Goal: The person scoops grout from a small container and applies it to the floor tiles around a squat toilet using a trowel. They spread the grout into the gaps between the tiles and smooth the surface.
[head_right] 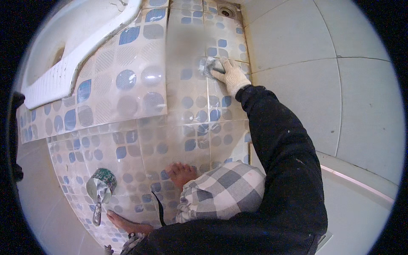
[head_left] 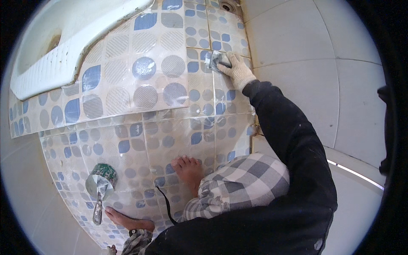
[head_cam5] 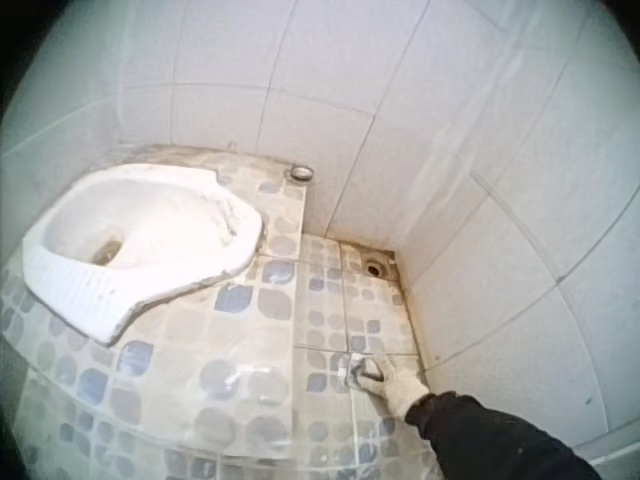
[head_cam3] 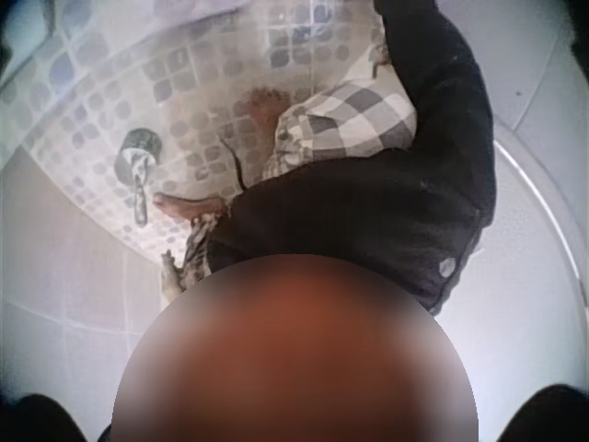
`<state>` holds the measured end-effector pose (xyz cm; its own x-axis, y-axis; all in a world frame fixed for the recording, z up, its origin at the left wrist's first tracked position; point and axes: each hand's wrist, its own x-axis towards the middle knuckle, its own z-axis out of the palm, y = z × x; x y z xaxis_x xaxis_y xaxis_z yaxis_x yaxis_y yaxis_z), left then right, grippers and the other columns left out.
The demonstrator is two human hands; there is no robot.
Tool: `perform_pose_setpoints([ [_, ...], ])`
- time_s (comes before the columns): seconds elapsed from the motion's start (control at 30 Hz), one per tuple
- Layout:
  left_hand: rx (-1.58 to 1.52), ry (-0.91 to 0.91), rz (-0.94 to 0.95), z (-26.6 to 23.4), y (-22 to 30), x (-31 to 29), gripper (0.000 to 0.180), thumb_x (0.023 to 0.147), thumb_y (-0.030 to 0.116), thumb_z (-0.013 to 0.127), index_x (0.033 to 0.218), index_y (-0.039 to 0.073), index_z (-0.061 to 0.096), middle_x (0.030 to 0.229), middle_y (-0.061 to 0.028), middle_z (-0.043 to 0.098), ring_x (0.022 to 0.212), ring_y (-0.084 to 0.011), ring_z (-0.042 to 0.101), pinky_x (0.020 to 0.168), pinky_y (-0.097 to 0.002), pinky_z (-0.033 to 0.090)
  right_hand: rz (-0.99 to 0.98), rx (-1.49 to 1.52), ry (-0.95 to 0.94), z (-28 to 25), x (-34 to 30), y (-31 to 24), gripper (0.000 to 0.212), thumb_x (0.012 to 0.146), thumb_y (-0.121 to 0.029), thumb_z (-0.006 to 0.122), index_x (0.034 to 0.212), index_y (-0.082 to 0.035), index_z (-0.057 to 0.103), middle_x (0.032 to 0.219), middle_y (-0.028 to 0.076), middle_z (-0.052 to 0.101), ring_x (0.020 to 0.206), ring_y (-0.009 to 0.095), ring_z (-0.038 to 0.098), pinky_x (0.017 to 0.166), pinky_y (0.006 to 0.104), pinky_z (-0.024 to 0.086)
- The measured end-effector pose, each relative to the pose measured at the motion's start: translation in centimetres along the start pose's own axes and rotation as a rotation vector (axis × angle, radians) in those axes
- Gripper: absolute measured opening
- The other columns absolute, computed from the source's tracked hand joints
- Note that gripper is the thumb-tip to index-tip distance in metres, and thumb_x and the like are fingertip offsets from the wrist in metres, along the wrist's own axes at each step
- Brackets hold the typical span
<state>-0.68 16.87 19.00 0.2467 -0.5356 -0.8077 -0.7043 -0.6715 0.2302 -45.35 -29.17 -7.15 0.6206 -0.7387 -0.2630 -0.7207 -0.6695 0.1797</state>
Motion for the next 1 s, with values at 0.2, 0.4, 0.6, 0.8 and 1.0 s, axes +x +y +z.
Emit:
perform_pose_setpoints([
  [0.2, -0.043, -0.014, -0.087, -1.5, -1.1, -4.1, 0.064, 0.091, 0.022, 0.058, 0.147, -0.004, 0.04, 0.111, -0.0263, 0.065, 0.096, -0.035, 0.066, 0.086, -0.0419, 0.052, 0.089, -0.028, -0.348, -7.2, -1.7, 1.2, 0.056, 0.08, -0.017, 0.065, 0.135, -0.03, 0.06, 0.142, 0.017, 0.048, 0.123, 0.038, 0.054, 0.103, 0.0438, 0.047],
  [0.4, 0.021, 0.039, 0.06, -0.4, -2.8, -3.9, 0.063, 0.091, 0.021, 0.059, 0.147, -0.002, 0.04, 0.11, -0.0251, 0.065, 0.092, -0.0331, 0.067, 0.085, -0.0406, 0.053, 0.278, 0.082, -0.344, -10.4, 6.6, -1.5, 0.03, 0.08, -0.029, 0.06, 0.1, -0.013, 0.075, 0.1, 0.017, 0.072, 0.092, 0.035, 0.07, 0.081, 0.0448, 0.056],
  [0.6, 0.039, -0.012, -0.102, -1.7, -1.6, -4.2, 0.063, 0.091, 0.016, 0.062, 0.147, -0.001, 0.041, 0.106, -0.0233, 0.064, 0.091, -0.0296, 0.065, 0.083, -0.0385, 0.052, 0.252, 0.12, -0.175, -7.3, 0.6, -7.1, 0.033, 0.09, -0.032, 0.056, 0.106, -0.007, 0.072, 0.1, 0.02, 0.07, 0.098, 0.036, 0.069, 0.085, 0.0445, 0.056],
  [0.8, 0.016, -0.042, -0.128, -1.8, -0.9, -3.1, 0.063, 0.09, 0.016, 0.062, 0.147, -0.001, 0.042, 0.106, -0.0235, 0.063, 0.093, -0.029, 0.064, 0.085, -0.0381, 0.051, 0.054, 0.153, -0.187, -7.1, -0.1, -0.9, 0.042, 0.083, -0.023, 0.068, 0.125, -0.027, 0.066, 0.129, 0.015, 0.055, 0.115, 0.034, 0.059, 0.098, 0.0414, 0.049],
  [1.0, 0.045, -0.016, -0.074, -1.3, -0.4, -1.5, 0.062, 0.09, 0.017, 0.063, 0.147, -0.001, 0.043, 0.108, -0.0248, 0.064, 0.095, -0.0292, 0.064, 0.086, -0.0383, 0.051, -0.053, 0.008, 0.09, -2.1, 3.9, 1.3, 0.051, 0.084, -0.005, 0.062, 0.13, -0.028, 0.064, 0.141, 0.021, 0.043, 0.113, 0.041, 0.055, 0.102, 0.0425, 0.045],
])
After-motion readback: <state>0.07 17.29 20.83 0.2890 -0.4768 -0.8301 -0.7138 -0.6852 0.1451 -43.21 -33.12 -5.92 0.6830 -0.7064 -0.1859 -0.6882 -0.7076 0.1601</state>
